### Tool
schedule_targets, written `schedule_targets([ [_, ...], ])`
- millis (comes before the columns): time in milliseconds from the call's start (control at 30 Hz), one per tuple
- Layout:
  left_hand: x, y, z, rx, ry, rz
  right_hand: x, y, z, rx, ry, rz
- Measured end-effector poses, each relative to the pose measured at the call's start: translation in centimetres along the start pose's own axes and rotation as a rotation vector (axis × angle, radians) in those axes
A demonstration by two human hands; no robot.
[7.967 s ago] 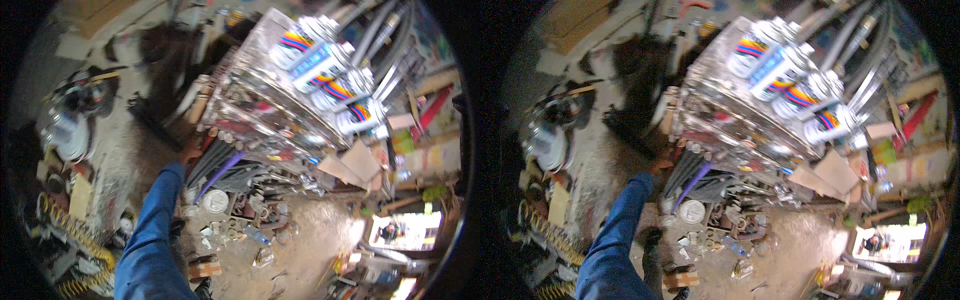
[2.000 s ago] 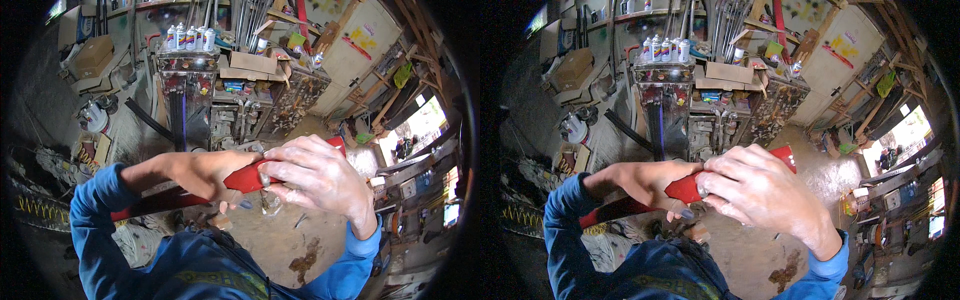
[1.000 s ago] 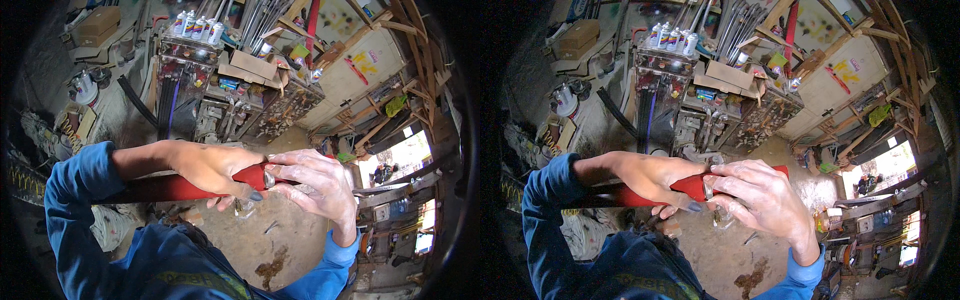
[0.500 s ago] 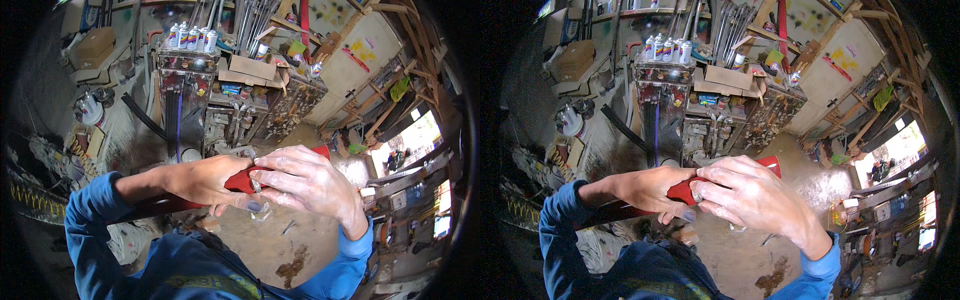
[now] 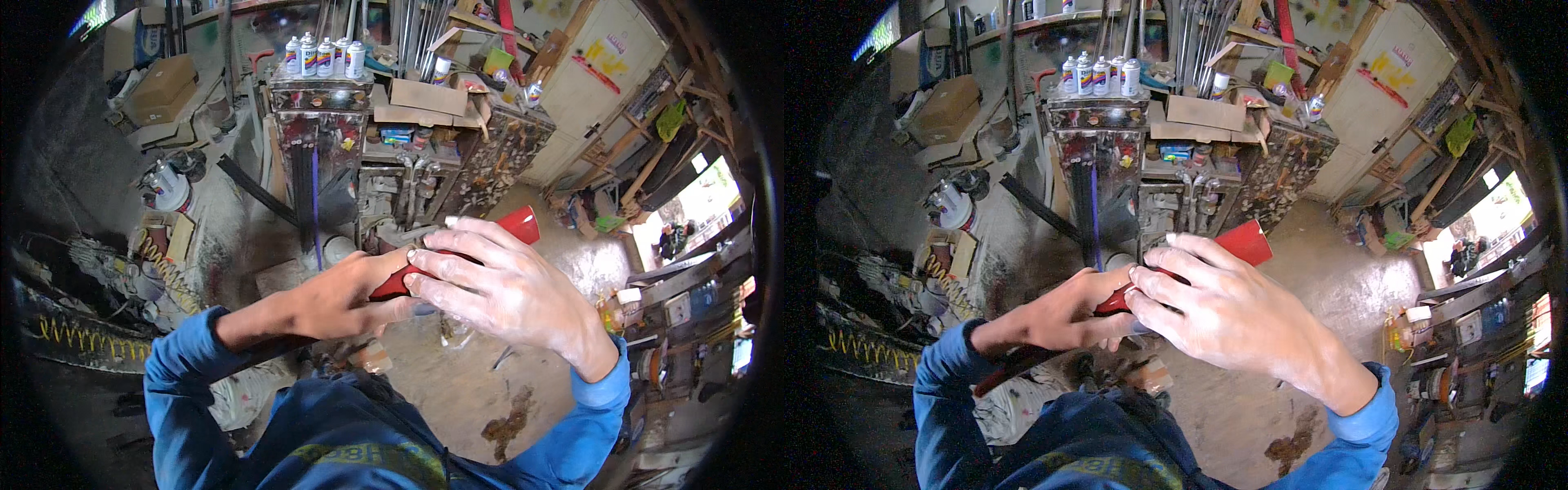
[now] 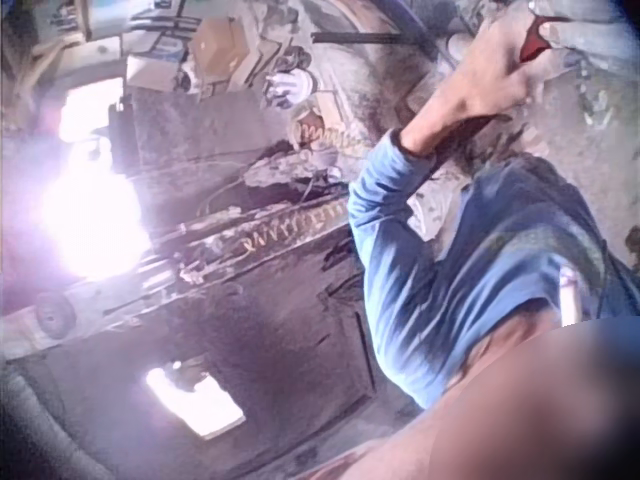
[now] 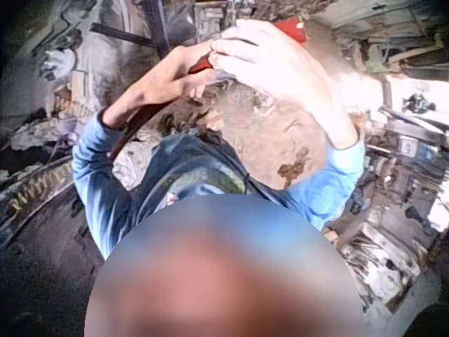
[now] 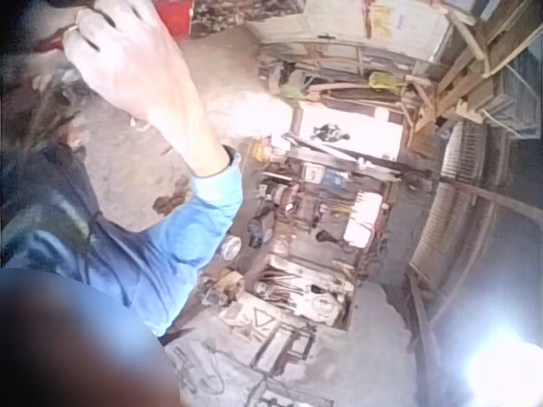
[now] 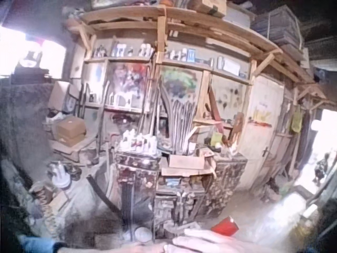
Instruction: The person grinds a small metal part on a belt sander, then picks up a red metal bar and applies glue to a hole in it using a small bottle. They spread the glue with a finger and inspect the bar.
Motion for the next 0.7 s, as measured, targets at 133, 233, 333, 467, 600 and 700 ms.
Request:
schedule_targets([
  [133,1.9,1.0,1.7,-0.282,-0.062,-0.273,2.6,2.7,2.0,-0.024,-0.076,-0.252],
  [233,4.6,1.7,2.7,-0.465,-0.211,-0.514,8.8,4.4,4.8,0.171,-0.217,-0.913],
  [333,5.9,2.0,5.2,-0.617,-0.183,-0.608,14.4,1.1,5.9,-0.069,-0.372,-1.197],
  [467,6.6,2.4,6.8,-0.625,-0.439,-0.708,16.5,-4.3,7.2,0.049,-0.712,-1.13],
  [600,7.4,2.2,8.7,-0.61,-0.512,-0.737,16.3,-6.8,7.9,-0.029,-0.774,-1.311],
  [700,8.1,1.5,9.8,-0.538,-0.567,-0.772,15.7,-7.3,7.9,-0.03,-0.748,-1.379],
])
Point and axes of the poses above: each hand's wrist, its own x-axis away from the middle knuckle, its own y-axis out of the back of the hand, z = x × y, the point moved 8 cm from there along -x, towards the middle knuckle, and after that the axes turned 7 degrees about y, right-handed, at the moved point
